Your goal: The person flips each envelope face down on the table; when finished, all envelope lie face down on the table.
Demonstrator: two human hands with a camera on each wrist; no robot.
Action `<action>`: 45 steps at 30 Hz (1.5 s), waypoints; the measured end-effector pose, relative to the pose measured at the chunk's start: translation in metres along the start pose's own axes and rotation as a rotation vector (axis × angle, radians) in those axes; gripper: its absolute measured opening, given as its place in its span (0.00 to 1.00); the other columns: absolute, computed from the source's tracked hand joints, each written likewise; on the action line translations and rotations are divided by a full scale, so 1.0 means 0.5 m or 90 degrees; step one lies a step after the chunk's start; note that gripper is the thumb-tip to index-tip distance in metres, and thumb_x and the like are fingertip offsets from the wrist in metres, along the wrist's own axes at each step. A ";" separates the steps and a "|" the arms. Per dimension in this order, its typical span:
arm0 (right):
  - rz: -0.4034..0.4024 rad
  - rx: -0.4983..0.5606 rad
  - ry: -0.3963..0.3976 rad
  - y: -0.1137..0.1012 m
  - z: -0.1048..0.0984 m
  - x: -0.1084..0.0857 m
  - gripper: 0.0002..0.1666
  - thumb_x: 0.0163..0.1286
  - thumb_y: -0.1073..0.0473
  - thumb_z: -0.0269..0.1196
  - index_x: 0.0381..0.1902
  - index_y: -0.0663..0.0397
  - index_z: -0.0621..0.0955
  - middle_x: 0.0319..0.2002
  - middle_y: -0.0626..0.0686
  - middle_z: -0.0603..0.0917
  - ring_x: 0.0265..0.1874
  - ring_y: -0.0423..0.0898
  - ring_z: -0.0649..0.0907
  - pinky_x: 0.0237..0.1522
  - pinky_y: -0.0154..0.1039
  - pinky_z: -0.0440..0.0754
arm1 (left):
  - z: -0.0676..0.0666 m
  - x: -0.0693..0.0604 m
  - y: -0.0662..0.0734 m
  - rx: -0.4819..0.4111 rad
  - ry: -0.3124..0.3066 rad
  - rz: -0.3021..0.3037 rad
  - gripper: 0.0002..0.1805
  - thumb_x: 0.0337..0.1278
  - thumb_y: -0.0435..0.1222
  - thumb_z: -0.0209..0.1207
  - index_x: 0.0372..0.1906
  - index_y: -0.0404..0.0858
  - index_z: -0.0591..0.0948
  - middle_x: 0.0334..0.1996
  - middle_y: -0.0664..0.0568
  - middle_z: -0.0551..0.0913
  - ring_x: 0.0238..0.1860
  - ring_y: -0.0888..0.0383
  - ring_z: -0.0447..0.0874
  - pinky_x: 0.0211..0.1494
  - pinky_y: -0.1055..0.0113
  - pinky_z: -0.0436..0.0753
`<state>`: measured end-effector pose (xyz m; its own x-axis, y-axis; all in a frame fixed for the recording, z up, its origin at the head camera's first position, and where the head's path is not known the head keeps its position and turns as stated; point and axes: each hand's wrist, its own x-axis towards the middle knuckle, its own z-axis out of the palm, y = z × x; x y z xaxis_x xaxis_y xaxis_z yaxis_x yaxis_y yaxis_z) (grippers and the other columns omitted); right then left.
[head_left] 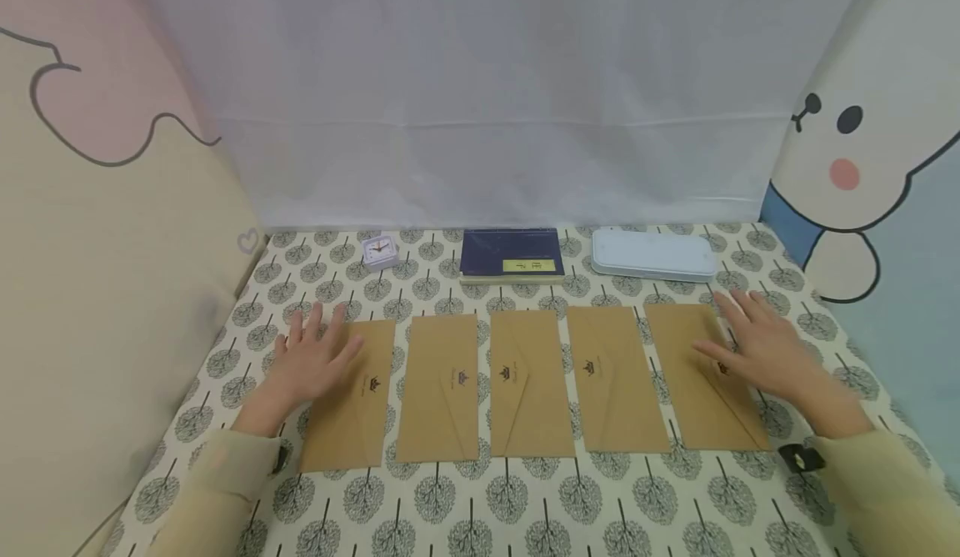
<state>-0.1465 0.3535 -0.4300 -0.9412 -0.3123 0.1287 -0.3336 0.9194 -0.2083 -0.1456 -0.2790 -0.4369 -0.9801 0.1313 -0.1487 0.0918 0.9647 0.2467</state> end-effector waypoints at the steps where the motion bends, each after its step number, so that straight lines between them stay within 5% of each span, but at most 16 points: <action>1: -0.008 0.004 0.004 -0.007 0.001 0.008 0.52 0.63 0.38 0.62 0.70 0.69 0.58 0.65 0.76 0.57 0.65 0.74 0.52 0.57 0.72 0.52 | 0.001 0.000 0.002 -0.005 0.005 0.002 0.43 0.68 0.63 0.32 0.75 0.37 0.44 0.72 0.30 0.35 0.67 0.27 0.26 0.59 0.27 0.36; 10: -0.096 0.022 0.004 -0.110 0.031 0.080 0.47 0.60 0.44 0.68 0.66 0.70 0.65 0.61 0.74 0.65 0.59 0.71 0.65 0.56 0.66 0.63 | 0.018 0.003 0.015 -0.042 0.033 -0.002 0.44 0.67 0.59 0.43 0.74 0.34 0.47 0.69 0.24 0.45 0.65 0.23 0.42 0.59 0.28 0.49; 16: -0.191 -0.031 -0.068 -0.222 0.070 0.123 0.49 0.60 0.41 0.66 0.68 0.66 0.64 0.63 0.68 0.67 0.61 0.65 0.67 0.60 0.60 0.63 | 0.031 -0.010 0.021 -0.086 0.025 -0.037 0.49 0.57 0.57 0.59 0.71 0.31 0.53 0.62 0.21 0.54 0.60 0.22 0.53 0.54 0.27 0.59; 26: -0.291 -0.025 -0.127 -0.400 0.108 0.165 0.42 0.63 0.40 0.63 0.66 0.61 0.68 0.63 0.60 0.69 0.63 0.56 0.67 0.64 0.52 0.62 | 0.023 -0.037 0.042 -0.103 0.014 -0.098 0.50 0.49 0.56 0.65 0.65 0.25 0.60 0.51 0.21 0.64 0.51 0.27 0.65 0.46 0.36 0.72; 35: -0.367 -0.032 -0.164 -0.547 0.136 0.200 0.31 0.66 0.45 0.62 0.62 0.54 0.73 0.59 0.54 0.74 0.59 0.51 0.72 0.61 0.46 0.67 | 0.012 -0.047 0.018 -0.145 -0.013 -0.176 0.42 0.42 0.56 0.69 0.39 0.19 0.69 0.35 0.30 0.71 0.34 0.41 0.74 0.34 0.51 0.79; 40: -0.423 -0.071 -0.142 -0.603 0.146 0.215 0.28 0.64 0.41 0.62 0.55 0.50 0.77 0.53 0.50 0.78 0.53 0.47 0.75 0.56 0.42 0.71 | 0.009 -0.040 0.007 -0.187 -0.040 -0.196 0.41 0.41 0.52 0.70 0.40 0.19 0.67 0.32 0.32 0.73 0.32 0.42 0.76 0.31 0.54 0.80; 45: -0.405 -0.032 -0.151 -0.638 0.167 0.237 0.28 0.65 0.40 0.61 0.55 0.51 0.78 0.53 0.51 0.78 0.52 0.47 0.76 0.58 0.42 0.70 | 0.010 -0.045 -0.001 -0.188 -0.035 -0.202 0.35 0.43 0.51 0.69 0.36 0.23 0.70 0.29 0.37 0.75 0.29 0.45 0.76 0.28 0.57 0.79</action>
<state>-0.1560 0.0034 -0.4292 -0.5510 -0.8345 -0.0064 -0.8283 0.5479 -0.1169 -0.1228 -0.2811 -0.4384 -0.9400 -0.1416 -0.3103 -0.2746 0.8539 0.4422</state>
